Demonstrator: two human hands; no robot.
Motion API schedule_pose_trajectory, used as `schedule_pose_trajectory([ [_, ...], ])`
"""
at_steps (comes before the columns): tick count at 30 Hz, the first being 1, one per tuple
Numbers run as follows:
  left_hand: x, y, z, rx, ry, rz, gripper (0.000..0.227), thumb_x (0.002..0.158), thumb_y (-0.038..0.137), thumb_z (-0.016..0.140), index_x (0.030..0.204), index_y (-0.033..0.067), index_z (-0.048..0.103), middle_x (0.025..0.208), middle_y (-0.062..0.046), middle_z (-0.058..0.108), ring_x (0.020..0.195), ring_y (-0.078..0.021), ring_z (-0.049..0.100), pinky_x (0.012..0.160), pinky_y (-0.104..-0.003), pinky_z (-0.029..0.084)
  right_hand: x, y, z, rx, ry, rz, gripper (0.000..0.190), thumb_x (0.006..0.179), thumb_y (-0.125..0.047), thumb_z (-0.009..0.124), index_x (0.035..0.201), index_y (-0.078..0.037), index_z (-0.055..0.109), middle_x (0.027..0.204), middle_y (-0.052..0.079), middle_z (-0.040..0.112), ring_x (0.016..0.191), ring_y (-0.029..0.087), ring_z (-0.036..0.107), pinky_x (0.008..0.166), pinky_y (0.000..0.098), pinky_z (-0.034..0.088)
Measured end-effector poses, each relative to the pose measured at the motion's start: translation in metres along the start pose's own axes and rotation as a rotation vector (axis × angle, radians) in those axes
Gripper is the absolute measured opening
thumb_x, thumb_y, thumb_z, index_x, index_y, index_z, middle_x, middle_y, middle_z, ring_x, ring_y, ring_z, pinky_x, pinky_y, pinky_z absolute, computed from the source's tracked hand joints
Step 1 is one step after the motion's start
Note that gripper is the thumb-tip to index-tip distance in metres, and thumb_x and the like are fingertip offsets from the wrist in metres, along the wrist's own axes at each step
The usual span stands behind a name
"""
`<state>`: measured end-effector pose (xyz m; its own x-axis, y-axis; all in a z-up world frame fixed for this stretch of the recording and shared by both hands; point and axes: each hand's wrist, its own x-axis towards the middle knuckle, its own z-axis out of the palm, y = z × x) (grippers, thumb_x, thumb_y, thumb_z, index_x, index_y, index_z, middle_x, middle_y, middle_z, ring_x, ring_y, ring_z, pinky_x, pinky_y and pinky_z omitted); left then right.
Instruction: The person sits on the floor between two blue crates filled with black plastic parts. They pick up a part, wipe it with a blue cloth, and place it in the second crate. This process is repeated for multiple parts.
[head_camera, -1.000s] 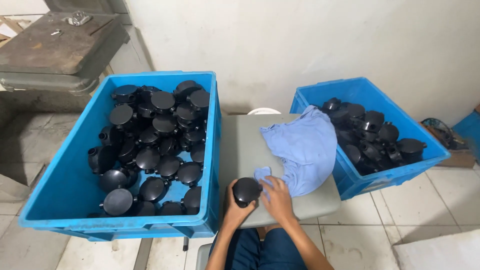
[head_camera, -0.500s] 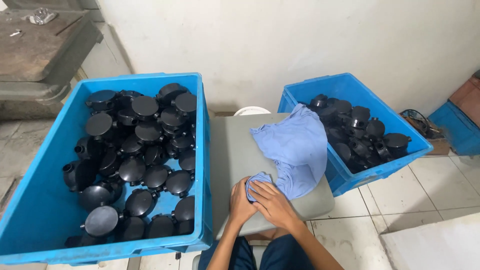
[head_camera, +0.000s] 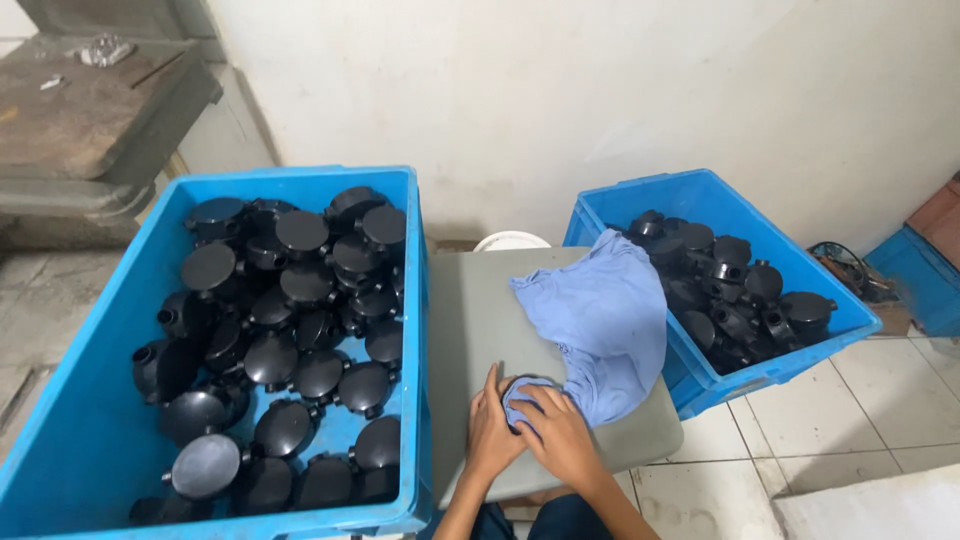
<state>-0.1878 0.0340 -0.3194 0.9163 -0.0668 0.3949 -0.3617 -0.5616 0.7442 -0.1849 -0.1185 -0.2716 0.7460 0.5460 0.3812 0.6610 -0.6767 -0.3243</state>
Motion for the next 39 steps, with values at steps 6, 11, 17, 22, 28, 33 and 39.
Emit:
schedule_pose_trajectory([
  [6,-0.003,-0.004,0.004,0.007,-0.002,-0.039,0.088,0.095,0.039,0.058,0.158,-0.0005,0.012,0.149,-0.019,0.054,0.136,-0.0309,0.054,0.118,-0.044,0.032,0.011,-0.011,0.007,-0.017,-0.047,-0.081,0.040,0.106,-0.021,0.039,0.133,0.005,0.053,0.142,0.021,0.055,0.141,0.037,0.043,0.122,0.0513,0.026],
  [11,-0.007,0.000,-0.001,-0.051,-0.068,-0.094,0.103,0.089,0.053,0.066,0.160,0.0032,0.010,0.148,-0.016,0.054,0.138,-0.0333,0.049,0.117,-0.047,0.031,-0.006,0.004,0.022,-0.069,-0.059,0.018,0.061,0.110,-0.043,0.031,0.152,0.001,0.040,0.161,0.017,0.038,0.150,0.032,0.031,0.124,0.0480,0.021],
  [17,-0.011,-0.006,0.000,-0.075,-0.065,-0.051,0.103,0.090,0.046,0.070,0.161,0.0056,0.008,0.148,-0.018,0.054,0.137,-0.0351,0.050,0.114,-0.049,0.035,-0.001,0.011,0.041,-0.159,-0.097,0.166,0.072,0.108,-0.051,0.031,0.156,0.001,0.031,0.164,0.018,0.031,0.153,0.031,0.025,0.123,0.0455,0.020],
  [22,-0.006,0.007,-0.008,-0.085,-0.097,-0.163,0.103,0.092,0.049,0.067,0.160,0.0050,0.004,0.154,-0.013,0.050,0.141,-0.0382,0.045,0.114,-0.048,0.036,-0.011,0.000,0.016,-0.117,-0.088,-0.040,0.069,0.110,-0.051,0.027,0.157,0.000,0.033,0.165,0.017,0.029,0.153,0.029,0.025,0.126,0.0455,0.014],
  [28,-0.006,-0.004,0.000,-0.016,-0.066,0.028,0.103,0.089,0.047,0.066,0.158,-0.0021,0.009,0.144,-0.015,0.059,0.135,-0.0303,0.054,0.117,-0.044,0.030,-0.008,0.011,0.027,-0.119,-0.125,0.056,0.081,0.106,-0.061,0.033,0.157,0.000,0.029,0.166,0.018,0.026,0.155,0.030,0.021,0.125,0.0448,0.017],
  [33,-0.006,0.010,-0.012,-0.083,-0.113,-0.084,0.101,0.095,0.062,0.051,0.160,0.0029,0.002,0.162,-0.021,0.037,0.147,-0.0366,0.039,0.120,-0.045,0.029,0.002,-0.008,0.022,-0.106,-0.150,-0.005,0.079,0.103,-0.054,0.048,0.155,0.004,0.034,0.165,0.020,0.027,0.155,0.033,0.019,0.125,0.0484,0.013],
  [39,-0.005,0.002,-0.004,-0.004,-0.090,-0.005,0.103,0.092,0.053,0.062,0.159,-0.0010,0.005,0.148,-0.014,0.056,0.137,-0.0344,0.050,0.117,-0.045,0.032,-0.019,-0.001,0.017,-0.176,-0.066,-0.001,0.083,0.104,-0.061,0.039,0.159,0.001,0.026,0.167,0.018,0.025,0.155,0.030,0.022,0.126,0.0450,0.018],
])
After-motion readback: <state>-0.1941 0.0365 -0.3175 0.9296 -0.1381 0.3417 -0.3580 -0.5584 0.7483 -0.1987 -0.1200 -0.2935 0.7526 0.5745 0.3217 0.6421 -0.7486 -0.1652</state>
